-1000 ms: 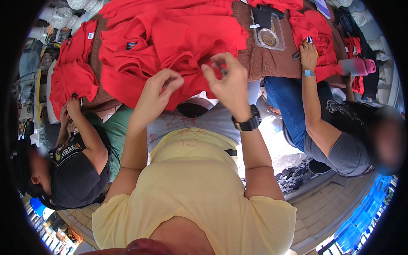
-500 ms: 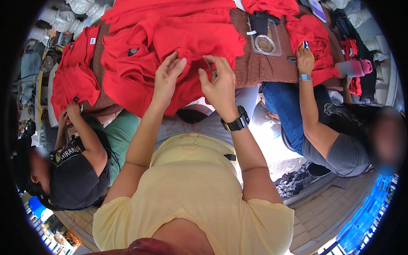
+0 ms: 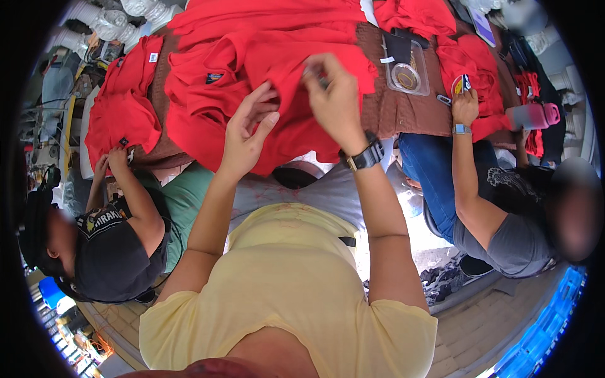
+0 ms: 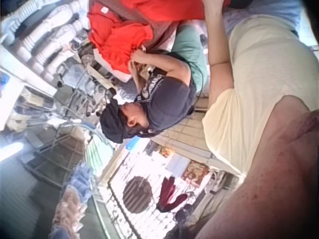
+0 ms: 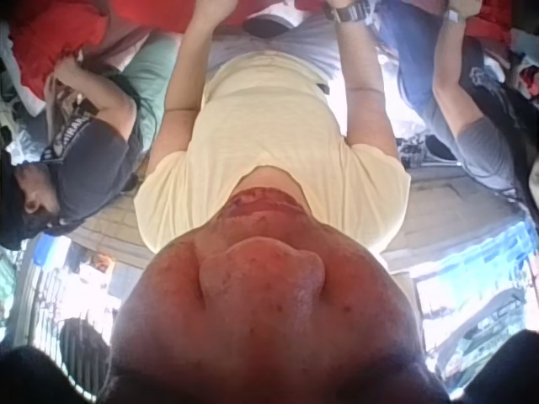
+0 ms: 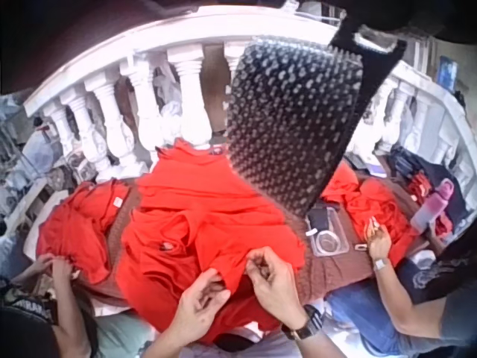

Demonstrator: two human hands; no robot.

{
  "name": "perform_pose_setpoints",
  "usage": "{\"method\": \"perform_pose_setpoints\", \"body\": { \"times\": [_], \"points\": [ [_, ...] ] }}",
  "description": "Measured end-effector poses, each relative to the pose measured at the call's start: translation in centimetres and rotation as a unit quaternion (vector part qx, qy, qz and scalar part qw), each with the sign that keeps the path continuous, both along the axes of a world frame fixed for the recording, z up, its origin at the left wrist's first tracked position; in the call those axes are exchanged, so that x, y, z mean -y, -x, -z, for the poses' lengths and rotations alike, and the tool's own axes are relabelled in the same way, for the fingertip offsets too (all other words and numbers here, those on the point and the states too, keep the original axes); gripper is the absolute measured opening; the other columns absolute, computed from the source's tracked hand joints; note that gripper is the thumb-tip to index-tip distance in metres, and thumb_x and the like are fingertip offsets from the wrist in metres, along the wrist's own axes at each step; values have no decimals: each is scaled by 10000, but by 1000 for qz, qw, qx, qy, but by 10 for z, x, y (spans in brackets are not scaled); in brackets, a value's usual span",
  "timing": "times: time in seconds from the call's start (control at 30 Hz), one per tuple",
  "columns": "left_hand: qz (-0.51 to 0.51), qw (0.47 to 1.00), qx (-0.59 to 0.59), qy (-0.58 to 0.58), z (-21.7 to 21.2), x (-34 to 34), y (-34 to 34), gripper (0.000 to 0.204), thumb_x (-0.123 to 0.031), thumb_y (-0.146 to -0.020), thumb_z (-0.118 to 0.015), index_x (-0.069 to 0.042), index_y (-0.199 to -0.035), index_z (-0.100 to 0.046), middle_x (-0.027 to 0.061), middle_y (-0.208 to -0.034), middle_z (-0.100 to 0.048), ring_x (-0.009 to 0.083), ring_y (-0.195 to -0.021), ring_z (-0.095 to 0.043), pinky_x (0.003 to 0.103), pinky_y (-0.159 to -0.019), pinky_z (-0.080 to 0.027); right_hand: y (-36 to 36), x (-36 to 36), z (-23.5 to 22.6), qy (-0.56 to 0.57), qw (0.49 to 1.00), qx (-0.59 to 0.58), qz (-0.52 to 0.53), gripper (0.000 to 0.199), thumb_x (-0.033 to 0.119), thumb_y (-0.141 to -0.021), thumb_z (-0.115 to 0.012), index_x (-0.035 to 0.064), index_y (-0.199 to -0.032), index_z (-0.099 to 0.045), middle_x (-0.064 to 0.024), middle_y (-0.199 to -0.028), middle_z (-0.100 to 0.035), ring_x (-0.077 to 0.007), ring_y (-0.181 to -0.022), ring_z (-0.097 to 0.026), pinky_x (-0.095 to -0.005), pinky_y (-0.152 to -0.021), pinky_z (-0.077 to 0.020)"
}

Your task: The person uses small snips to remove excess threads from red t-shirts at a workstation, handling them one at a time from a stack.

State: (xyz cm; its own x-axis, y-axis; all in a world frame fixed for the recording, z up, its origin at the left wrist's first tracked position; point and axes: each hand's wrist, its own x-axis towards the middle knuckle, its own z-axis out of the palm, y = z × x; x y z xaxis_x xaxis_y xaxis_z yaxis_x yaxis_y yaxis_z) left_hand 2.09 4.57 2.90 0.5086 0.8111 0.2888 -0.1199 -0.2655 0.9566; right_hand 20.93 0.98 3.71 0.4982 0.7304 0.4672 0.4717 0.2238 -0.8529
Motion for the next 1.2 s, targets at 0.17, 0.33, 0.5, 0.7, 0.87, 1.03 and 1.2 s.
{"method": "perform_pose_setpoints", "body": {
  "times": [0.17,0.33,0.5,0.7,0.87,1.03,1.2],
  "points": [
    [-194,944,-94,-251,4,-21,40,256,-7,-940,-672,-15,-1196,-672,93,-1148,-612,162,-958,-613,294,-884,-512,-67,-48,-13,-149,982,7,116,143,74,-918,-686,-18,-1027,-673,-154,-953,-742,-184,-823,-679,-320,-777,-515],
    [-339,917,-85,-193,12,-49,77,233,-41,-944,-675,-34,-1177,-667,104,-1170,-584,185,-976,-602,305,-873,-500,-70,-53,23,-52,990,34,124,365,139,-864,-760,36,-1188,-628,-35,-932,-759,-122,-678,-574,-296,-646,-461],
    [-318,923,-142,-161,18,-77,89,293,-86,-947,-698,-24,-1225,-632,109,-1188,-564,195,-1006,-609,306,-863,-506,-31,-41,80,29,996,-73,-31,259,163,-875,-782,16,-1066,-688,-37,-797,-687,-85,-697,-587,-257,-660,-482],
    [-267,819,-380,-336,66,-95,63,508,-373,-923,-699,-86,-1329,-593,102,-1394,-542,347,-1247,-488,484,-1021,-387,-18,-42,90,47,990,-125,-37,159,99,-927,-721,-23,-1022,-684,-54,-816,-703,-90,-746,-660,-250,-686,-518],
    [-302,826,-348,-325,69,-90,57,412,-339,-917,-705,-94,-1243,-650,73,-1351,-584,326,-1218,-517,456,-1008,-399,-17,-42,87,34,993,-112,-18,134,86,-934,-705,-23,-1008,-681,-63,-827,-715,-93,-732,-663,-256,-676,-515],
    [-304,827,-346,-323,67,-89,58,394,-325,-911,-714,-88,-1222,-659,64,-1344,-594,319,-1211,-525,451,-1006,-409,-16,-40,88,40,994,-99,-8,117,80,-934,-703,-18,-996,-683,-66,-816,-715,-93,-726,-662,-257,-668,-513],
    [-309,828,-344,-318,64,-87,56,387,-324,-918,-716,-82,-1216,-667,67,-1339,-604,319,-1211,-532,453,-1031,-401,-16,-40,86,41,992,-119,-20,108,61,-943,-691,-23,-1011,-680,-54,-832,-705,-87,-741,-655,-242,-683,-511]
  ]
}}
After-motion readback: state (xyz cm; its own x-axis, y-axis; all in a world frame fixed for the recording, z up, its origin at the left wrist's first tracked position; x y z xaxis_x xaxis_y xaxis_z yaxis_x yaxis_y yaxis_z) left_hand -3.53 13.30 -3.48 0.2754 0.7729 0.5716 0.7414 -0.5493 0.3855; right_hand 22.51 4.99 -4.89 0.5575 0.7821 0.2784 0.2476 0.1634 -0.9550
